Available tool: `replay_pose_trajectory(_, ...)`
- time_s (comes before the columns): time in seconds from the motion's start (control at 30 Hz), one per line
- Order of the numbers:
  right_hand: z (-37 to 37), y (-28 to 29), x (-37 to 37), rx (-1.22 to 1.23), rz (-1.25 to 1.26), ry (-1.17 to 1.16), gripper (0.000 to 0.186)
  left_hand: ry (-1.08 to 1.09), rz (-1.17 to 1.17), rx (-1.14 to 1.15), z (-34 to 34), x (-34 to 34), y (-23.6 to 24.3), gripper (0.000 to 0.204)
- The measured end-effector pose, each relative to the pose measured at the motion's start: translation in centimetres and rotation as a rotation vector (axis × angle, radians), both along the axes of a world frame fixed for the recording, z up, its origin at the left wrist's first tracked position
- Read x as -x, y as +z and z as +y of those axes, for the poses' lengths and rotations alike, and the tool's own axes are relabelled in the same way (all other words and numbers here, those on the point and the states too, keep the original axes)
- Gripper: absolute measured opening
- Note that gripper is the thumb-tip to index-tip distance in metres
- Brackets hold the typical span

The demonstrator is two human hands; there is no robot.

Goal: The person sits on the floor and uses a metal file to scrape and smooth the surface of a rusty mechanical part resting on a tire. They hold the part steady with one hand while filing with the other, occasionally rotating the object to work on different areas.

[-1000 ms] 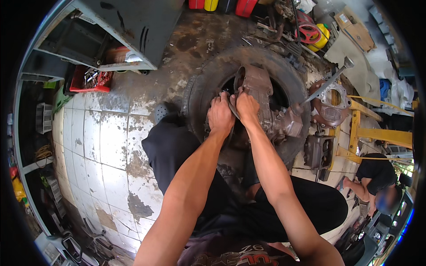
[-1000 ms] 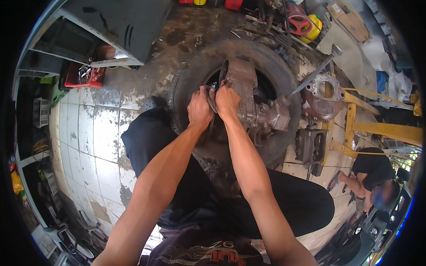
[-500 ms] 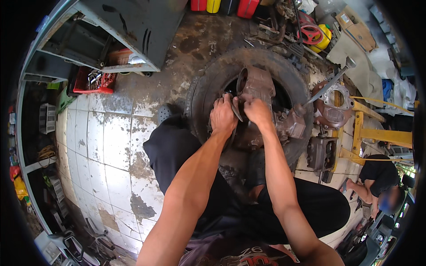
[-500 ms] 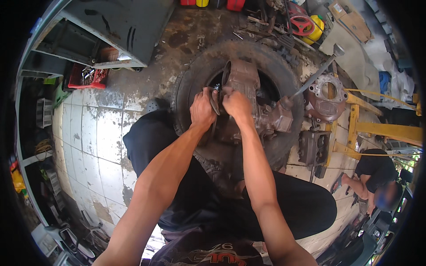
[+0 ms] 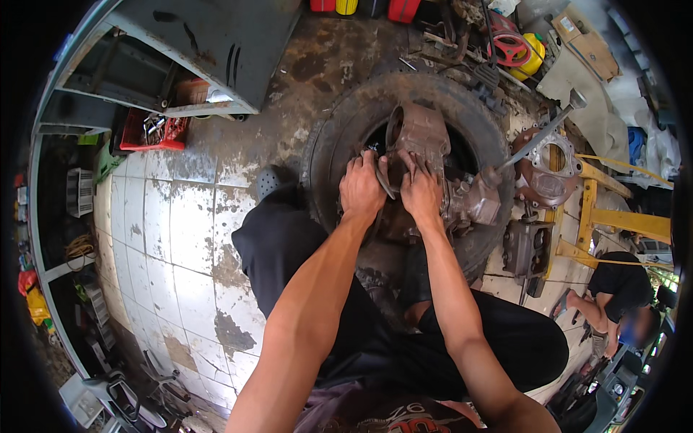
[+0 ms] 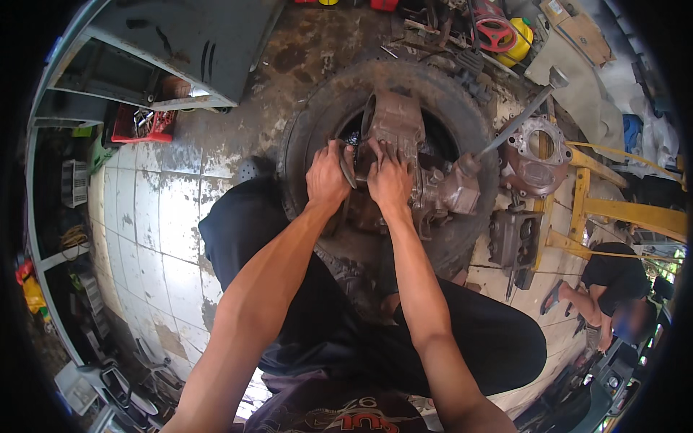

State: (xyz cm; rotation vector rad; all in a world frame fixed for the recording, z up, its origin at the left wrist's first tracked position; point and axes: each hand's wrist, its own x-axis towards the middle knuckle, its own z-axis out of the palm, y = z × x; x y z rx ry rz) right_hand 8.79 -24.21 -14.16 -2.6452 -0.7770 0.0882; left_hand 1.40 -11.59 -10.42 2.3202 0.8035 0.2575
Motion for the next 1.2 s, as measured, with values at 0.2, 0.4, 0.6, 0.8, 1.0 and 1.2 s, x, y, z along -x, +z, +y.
replay_pose_trajectory(0.2, 2.7, -0.3, -1.8, 0.085, 0.025, -0.198, 0.046, 0.010, -0.013, -0.002, 0.1, -0.2, 0.1, 0.036)
replay_pose_trajectory(0.4, 3.3, 2.2, -2.2, -0.321, 0.063, -0.013, 0.035, 0.017, -0.020, -0.012, 0.1, -0.3, 0.4, 0.036)
replay_pose_trajectory(0.6, 2.5, 0.2, -2.8, -0.021, 0.235, -0.111, 0.050, 0.013, -0.002, 0.020, 0.1, -0.2, 0.2, 0.030)
replay_pose_trajectory(0.8, 1.4, -0.4, -2.8, -0.088, -0.032, -0.325, 0.043, 0.010, -0.006, -0.002, -0.4, 0.1, 1.0, 0.033)
replay_pose_trajectory(1.0, -1.5, 0.6, -3.1, -0.314, 0.004, -0.298, 0.037, 0.005, -0.031, 0.001, 0.1, 0.4, 0.4, 0.046)
replay_pose_trajectory(1.2, -6.0, -0.3, -4.1, -0.221, -0.211, -0.535, 0.041, 0.074, -0.064, -0.153, -0.6, 0.6, 1.1, 0.062)
